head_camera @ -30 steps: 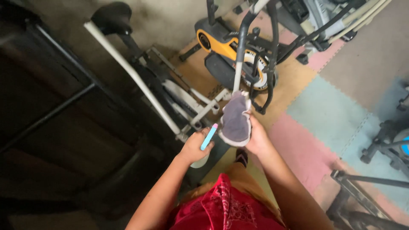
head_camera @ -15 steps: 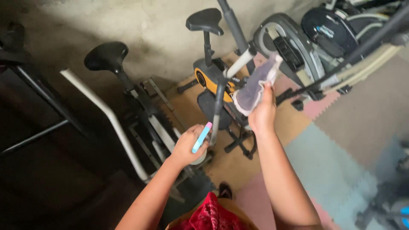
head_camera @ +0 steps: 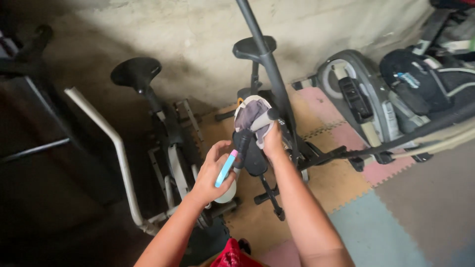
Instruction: Cleaning and wiping down various gym equipment using a spray bottle and a cloth.
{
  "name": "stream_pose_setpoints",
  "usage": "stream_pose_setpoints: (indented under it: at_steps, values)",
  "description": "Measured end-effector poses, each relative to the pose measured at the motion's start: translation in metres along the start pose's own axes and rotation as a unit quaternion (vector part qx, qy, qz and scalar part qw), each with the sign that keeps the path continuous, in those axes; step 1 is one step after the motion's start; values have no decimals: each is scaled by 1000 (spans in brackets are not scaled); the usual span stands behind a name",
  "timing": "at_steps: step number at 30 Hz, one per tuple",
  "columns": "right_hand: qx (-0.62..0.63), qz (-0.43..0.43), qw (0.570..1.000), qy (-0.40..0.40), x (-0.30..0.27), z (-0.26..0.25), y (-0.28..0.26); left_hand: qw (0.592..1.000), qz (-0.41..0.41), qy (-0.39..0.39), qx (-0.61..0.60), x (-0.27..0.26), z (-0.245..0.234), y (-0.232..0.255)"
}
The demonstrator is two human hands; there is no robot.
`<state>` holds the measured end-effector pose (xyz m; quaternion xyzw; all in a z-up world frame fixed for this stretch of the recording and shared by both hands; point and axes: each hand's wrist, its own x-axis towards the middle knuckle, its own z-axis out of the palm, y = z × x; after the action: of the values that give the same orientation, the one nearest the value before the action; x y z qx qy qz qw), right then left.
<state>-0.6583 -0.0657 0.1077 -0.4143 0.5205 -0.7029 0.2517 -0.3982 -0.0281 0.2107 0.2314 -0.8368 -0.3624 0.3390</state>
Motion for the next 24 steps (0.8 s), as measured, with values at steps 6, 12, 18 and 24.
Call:
stream_pose_setpoints:
  at_steps: [6,12,18,24]
  values:
    - [399,111,907,-69,9,-5,-38,999,-34,-8,1,7,9,-10]
    - [-10,-139,990,29,0,4,10,999,28,3,16,25,3,9]
    - [-302,-204,925,111,-43,19,26,997,80,-18,-3,51,-2,18]
    - [-204,88,974,38,-121,39,39,994,91,-48,-30,38,-1,-8]
